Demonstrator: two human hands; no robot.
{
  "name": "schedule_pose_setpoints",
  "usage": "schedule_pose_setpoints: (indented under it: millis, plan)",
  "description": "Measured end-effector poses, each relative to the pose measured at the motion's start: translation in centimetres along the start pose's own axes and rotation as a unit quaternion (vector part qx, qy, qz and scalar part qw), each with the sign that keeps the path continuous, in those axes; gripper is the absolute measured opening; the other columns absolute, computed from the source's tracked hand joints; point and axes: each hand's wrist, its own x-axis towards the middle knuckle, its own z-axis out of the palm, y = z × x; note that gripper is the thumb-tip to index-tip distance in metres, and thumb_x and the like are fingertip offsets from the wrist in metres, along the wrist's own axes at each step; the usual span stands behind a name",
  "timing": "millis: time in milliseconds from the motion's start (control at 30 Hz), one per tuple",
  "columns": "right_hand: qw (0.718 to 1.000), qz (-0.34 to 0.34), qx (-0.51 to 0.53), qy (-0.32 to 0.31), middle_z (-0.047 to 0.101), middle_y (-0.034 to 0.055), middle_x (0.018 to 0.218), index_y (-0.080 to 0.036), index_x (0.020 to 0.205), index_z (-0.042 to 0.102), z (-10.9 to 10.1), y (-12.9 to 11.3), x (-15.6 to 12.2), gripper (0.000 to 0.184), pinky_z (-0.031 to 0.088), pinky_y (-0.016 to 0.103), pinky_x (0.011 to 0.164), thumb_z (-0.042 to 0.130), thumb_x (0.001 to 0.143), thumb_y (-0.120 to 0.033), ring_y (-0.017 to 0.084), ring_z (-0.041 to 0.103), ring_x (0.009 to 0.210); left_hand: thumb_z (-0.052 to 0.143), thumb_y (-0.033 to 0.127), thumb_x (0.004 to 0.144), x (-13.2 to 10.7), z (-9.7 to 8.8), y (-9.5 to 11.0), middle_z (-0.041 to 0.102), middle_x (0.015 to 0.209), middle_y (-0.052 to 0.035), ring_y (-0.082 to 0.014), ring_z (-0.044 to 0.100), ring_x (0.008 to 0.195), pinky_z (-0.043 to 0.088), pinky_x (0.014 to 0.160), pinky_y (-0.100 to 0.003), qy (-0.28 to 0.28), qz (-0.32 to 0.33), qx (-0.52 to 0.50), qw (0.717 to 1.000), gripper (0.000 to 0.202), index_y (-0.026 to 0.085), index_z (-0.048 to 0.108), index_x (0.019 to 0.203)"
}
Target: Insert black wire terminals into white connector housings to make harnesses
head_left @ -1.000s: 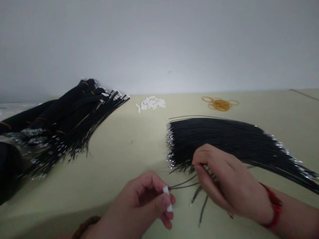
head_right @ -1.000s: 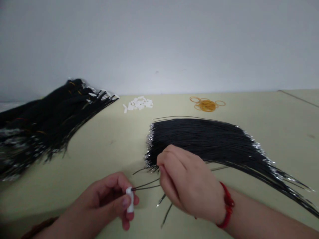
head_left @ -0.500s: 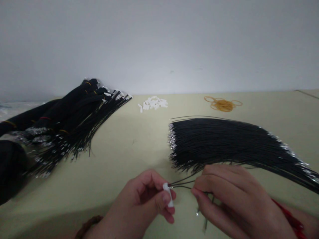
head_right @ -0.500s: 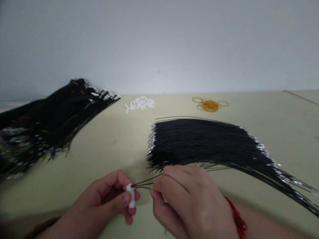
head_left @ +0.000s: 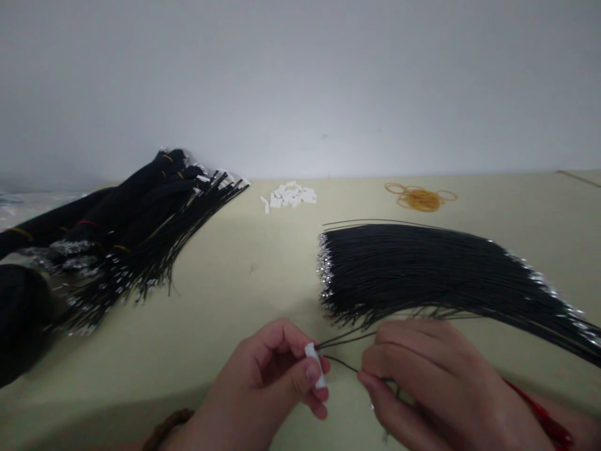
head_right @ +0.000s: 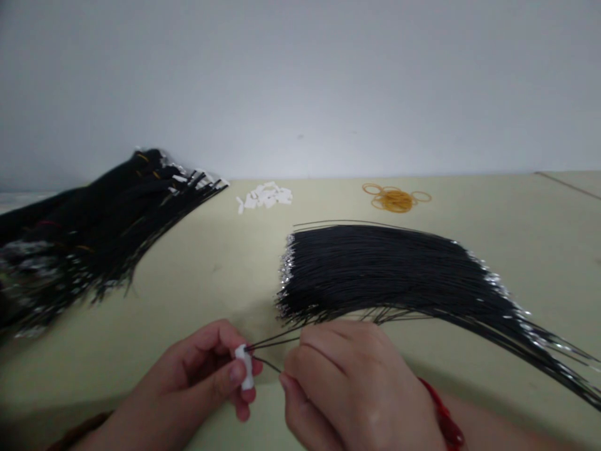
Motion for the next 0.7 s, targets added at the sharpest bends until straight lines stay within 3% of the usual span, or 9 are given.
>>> schedule_pose_setpoints:
  millis: [167,367,500,700]
  plan:
    - [1.000,0.012,0.007,-0.002,0.042,0.0026,0.064,-0.011,0.069,0.055,-0.1,-0.1,0.1,0.028,0.024,0.018,0.062,0.036,0.090,-0.013,0.005,0.035,0.064,0.076,0.034,0.063,-0.1,-0.1,-0.2,0.061,0.057,0.0022,-0.0084,0.056,0.053,0.048,0.053,-0.020,-0.005,-0.009,0.023,1.000,0.032,0.014,0.051,0.067]
    - [0.999,0.047,-0.011,-0.026,0.045,0.0027,0.069,-0.012,0.072,0.057,0.3,-0.5,0.0,0.034,0.026,0.017,0.062,0.032,0.095,-0.021,0.005,0.038,0.066,0.069,0.033,0.073,-0.7,-0.4,-0.8,0.061,0.061,0.0012,-0.0089,0.055,0.056,0.047,0.057,-0.021,-0.013,-0.024,0.095,0.995,0.024,0.015,0.053,0.072]
    - [0.998,0.044,-0.052,0.003,0.046,0.0032,0.069,-0.013,0.073,0.060,0.9,-1.0,0.1,0.045,0.028,0.017,0.065,0.026,0.100,-0.028,0.005,0.039,0.066,0.067,0.032,0.074,-0.9,-0.3,-1.1,0.061,0.062,0.0013,-0.0089,0.055,0.057,0.046,0.056,-0.020,-0.008,-0.013,0.107,0.994,0.022,0.016,0.052,0.073]
    - [0.998,0.025,-0.054,0.025,0.048,0.0027,0.070,-0.014,0.072,0.060,1.2,-1.5,0.0,0.050,0.029,0.018,0.067,0.020,0.100,-0.026,0.005,0.043,0.069,0.065,0.030,0.076,-1.0,-0.3,-1.3,0.060,0.061,0.0021,-0.0082,0.055,0.057,0.045,0.056,-0.019,-0.015,-0.007,0.120,0.993,0.020,0.016,0.051,0.072]
